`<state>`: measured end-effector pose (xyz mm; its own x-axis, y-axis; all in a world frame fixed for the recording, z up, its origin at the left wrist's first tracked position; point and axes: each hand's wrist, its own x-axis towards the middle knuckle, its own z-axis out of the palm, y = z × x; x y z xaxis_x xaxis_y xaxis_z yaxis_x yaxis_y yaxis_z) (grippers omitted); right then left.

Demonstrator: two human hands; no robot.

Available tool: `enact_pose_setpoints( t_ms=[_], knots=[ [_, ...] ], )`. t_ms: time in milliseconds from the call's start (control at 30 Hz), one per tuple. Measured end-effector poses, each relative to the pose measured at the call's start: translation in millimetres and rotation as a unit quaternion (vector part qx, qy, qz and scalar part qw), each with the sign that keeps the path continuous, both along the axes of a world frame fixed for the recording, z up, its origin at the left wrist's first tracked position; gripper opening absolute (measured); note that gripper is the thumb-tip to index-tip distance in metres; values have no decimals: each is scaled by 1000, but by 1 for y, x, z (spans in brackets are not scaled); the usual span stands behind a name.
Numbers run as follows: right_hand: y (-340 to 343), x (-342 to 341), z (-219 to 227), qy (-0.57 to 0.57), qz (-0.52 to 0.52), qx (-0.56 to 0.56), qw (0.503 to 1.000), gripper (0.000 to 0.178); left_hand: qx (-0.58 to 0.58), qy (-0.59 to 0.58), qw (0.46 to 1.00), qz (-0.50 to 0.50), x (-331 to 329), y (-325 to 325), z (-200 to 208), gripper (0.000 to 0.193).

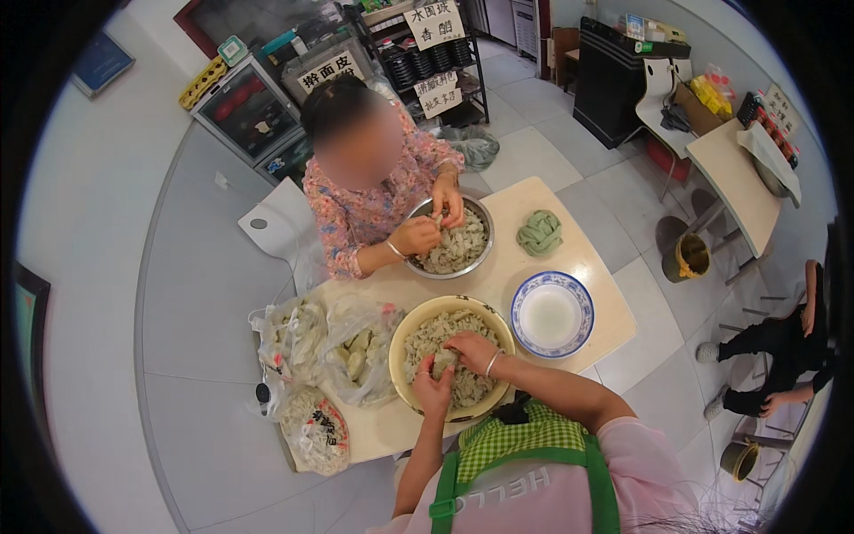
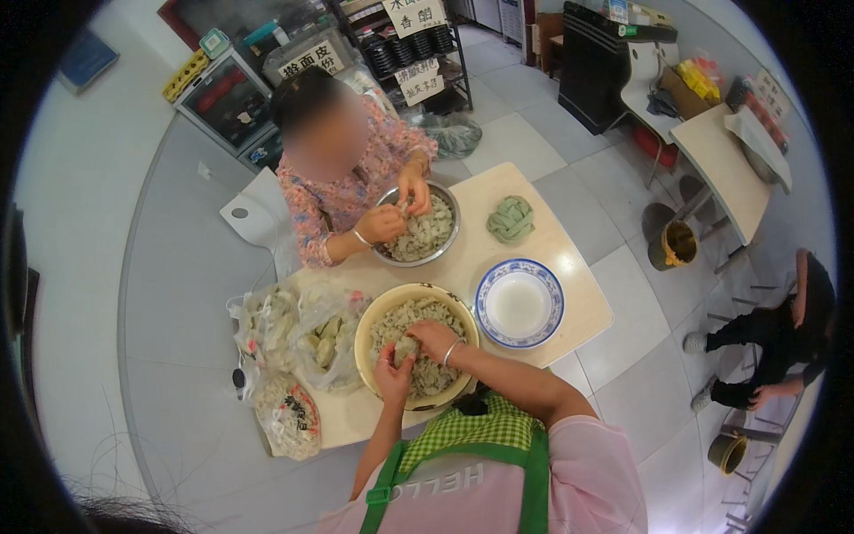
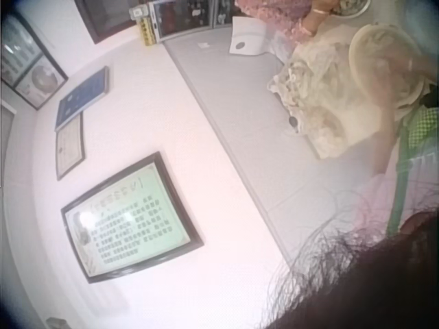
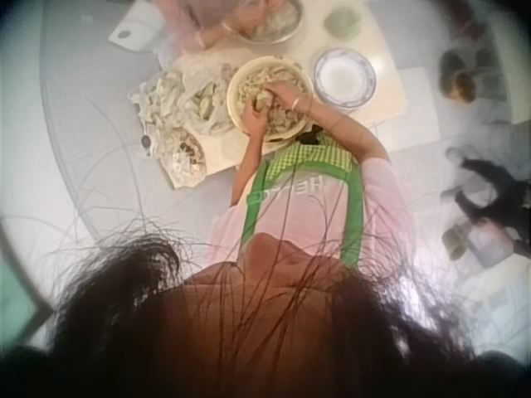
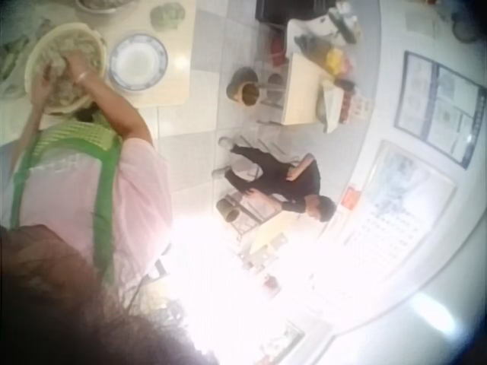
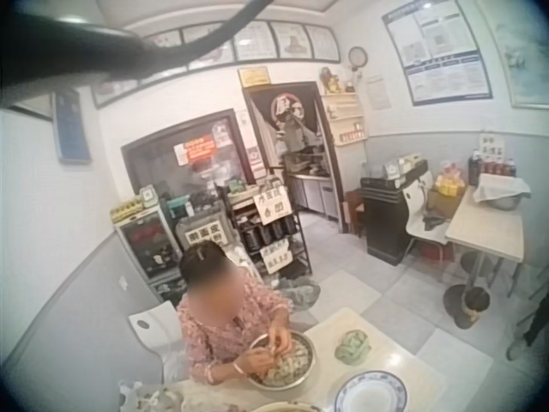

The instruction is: The person is making dumplings by hand. They take a portion of filling from a bowl, place it onto a wrapper, and fold the wrapper to seal the dumpling. The finished dumplings are placed into a larger bowl.

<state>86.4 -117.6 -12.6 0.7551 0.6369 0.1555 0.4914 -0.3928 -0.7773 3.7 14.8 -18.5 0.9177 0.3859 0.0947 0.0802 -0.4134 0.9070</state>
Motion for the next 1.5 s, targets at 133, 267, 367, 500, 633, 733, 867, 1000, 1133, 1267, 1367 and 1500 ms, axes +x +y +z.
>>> enact_pose_setpoints(
  t_ms=[133, 267, 367, 500, 633, 733, 867, 1000, 1133, 1267, 1367, 1500],
  knots=[
    [4, 2, 8, -29, -23, -47, 998, 28, 75, 14, 997, 12, 3, -17, 35, 33],
    [11, 7, 14, -36, -52, -72, 995, 19, 56, 30, 998, 0, -4, -16, 24, 28],
    [16, 12, 9, -12, -87, -86, 992, 16, 0, -23, 1000, 22, -6, -16, 25, 29],
    [18, 25, 7, 60, -156, -74, 983, 12, -39, -13, 999, 17, -11, -16, 52, 32],
    [11, 42, 5, 51, -129, -98, 985, 19, -18, 36, 999, 25, -15, -4, 62, 36],
    [21, 21, 14, -119, -127, -59, 983, 25, 58, -1, 998, 22, -12, 0, 50, 41],
    [20, 6, 32, 80, 15, -32, 996, 34, 106, 2, 994, 15, -7, -6, 56, 45],
    [6, 2, 32, 209, 32, -22, 977, 36, -36, 18, 999, -8, -10, -4, 45, 41],
    [2, -8, 32, 318, -3, 93, 943, 31, -209, 43, 977, -6, -13, 5, 39, 31],
    [2, -13, 37, 305, -17, 108, 946, 23, -258, 55, 963, 52, -18, 3, 44, 31],
    [10, -18, 30, 190, -58, 61, 978, 22, -292, 17, 954, 60, -17, -4, 36, 29],
    [15, -21, 15, 165, -98, 63, 979, 28, -355, 38, 933, 39, -14, -6, 42, 28]
  ],
)
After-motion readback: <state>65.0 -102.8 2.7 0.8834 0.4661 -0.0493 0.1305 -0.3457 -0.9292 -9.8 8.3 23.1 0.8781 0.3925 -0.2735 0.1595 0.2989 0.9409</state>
